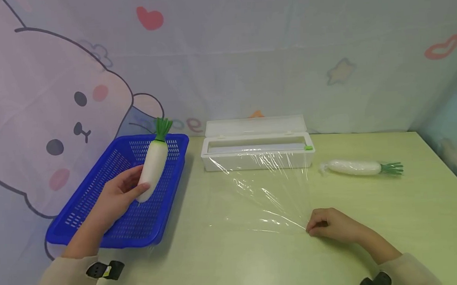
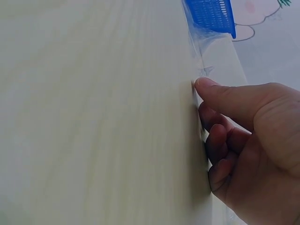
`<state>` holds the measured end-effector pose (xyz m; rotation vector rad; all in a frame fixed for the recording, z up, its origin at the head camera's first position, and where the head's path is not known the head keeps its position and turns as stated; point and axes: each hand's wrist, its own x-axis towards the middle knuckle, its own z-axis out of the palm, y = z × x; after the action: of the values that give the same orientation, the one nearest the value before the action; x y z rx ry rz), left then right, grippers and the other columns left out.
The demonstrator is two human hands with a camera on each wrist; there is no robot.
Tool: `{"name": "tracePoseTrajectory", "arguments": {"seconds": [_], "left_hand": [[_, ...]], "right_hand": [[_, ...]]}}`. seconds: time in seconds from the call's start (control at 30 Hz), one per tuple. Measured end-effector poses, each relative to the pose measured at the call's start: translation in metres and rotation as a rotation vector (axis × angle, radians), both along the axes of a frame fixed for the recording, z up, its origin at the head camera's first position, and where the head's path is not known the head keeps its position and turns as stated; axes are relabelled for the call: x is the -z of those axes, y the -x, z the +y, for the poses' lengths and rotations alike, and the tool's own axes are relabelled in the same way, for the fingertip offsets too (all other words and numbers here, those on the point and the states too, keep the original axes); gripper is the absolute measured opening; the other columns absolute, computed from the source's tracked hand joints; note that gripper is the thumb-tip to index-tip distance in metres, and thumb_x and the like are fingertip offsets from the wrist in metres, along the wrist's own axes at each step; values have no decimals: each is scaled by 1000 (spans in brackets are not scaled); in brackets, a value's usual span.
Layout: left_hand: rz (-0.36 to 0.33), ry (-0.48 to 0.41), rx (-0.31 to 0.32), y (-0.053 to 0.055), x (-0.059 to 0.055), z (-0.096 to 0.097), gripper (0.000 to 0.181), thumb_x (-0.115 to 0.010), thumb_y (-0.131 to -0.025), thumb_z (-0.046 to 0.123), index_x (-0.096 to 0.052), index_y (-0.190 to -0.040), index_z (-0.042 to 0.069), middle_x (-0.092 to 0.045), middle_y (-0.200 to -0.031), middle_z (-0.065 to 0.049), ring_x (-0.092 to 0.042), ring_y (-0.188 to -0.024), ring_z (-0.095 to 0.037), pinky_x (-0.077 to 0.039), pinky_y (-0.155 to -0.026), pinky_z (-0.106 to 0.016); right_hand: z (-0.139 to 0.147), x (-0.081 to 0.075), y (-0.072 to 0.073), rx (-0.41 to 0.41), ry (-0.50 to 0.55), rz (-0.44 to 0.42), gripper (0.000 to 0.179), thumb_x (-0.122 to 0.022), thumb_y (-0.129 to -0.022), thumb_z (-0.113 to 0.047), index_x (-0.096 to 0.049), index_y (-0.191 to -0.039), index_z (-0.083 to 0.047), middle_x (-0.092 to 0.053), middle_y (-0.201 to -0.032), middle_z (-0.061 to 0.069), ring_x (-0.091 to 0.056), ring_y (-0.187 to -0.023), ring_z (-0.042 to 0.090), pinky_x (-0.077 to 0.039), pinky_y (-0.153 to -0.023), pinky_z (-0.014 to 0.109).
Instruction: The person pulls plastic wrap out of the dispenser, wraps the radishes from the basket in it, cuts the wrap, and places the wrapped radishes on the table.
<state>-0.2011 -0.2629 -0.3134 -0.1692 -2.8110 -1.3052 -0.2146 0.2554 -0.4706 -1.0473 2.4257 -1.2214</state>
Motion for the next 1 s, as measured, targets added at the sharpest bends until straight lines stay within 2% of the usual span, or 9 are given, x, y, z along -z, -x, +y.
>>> {"name": "tracePoseTrajectory", "arguments": {"seconds": [0.17, 0.3, 0.37, 0.67, 0.83, 1.0], "left_hand": [[34, -48, 128, -3, -7, 30, 56, -60, -96, 19, -40, -144, 1, -55, -131, -22, -59, -112, -36, -54, -81, -24], [42, -96, 217, 0, -6, 53, 53, -61, -95, 13, -42, -142, -1, -55, -132, -22, -59, -112, -36, -54, -84, -29], [52, -99, 248, 3, -1, 63, 52, -61, -95, 12, -43, -141, -1, -55, -132, -22, -60, -111, -35, -55, -85, -33], [148, -105, 411, 20, 32, 121, 47, -64, -90, 1, -50, -134, -5, -60, -124, -23, -60, -109, -35, -51, -92, -45], [110, -74, 474, 29, 55, 149, 46, -64, -89, 1, -52, -133, -4, -60, -126, -20, -60, -109, -31, -49, -94, -43], [98, -9, 518, 44, 80, 163, 44, -63, -89, 0, -53, -132, -5, -57, -130, -22, -59, -113, -32, -49, -94, -40]], "right_hand": [[0, 1, 1, 13, -7, -8, 5, -67, -90, -17, -72, -91, -14, -63, -88, -5, -53, -80, -1, -47, -69, 21], [1, 0, 0, 15, -6, -5, 5, -67, -90, -17, -72, -91, -14, -63, -88, -5, -53, -80, -1, -48, -69, 21], [1, 0, 0, 13, -5, 2, 6, -67, -90, -17, -72, -91, -14, -63, -88, -6, -54, -81, -1, -48, -70, 21], [2, 3, 1, 10, 19, -1, 5, -67, -90, -17, -72, -91, -14, -63, -87, -5, -54, -80, -1, -48, -68, 21], [2, 6, 2, 13, 25, 7, 5, -67, -90, -15, -72, -90, -15, -63, -86, -4, -54, -79, -1, -48, -68, 22], [2, 4, 1, 18, 16, -5, 6, -67, -90, -18, -72, -90, -15, -63, -86, -5, -53, -79, -1, -48, -69, 22]]}}
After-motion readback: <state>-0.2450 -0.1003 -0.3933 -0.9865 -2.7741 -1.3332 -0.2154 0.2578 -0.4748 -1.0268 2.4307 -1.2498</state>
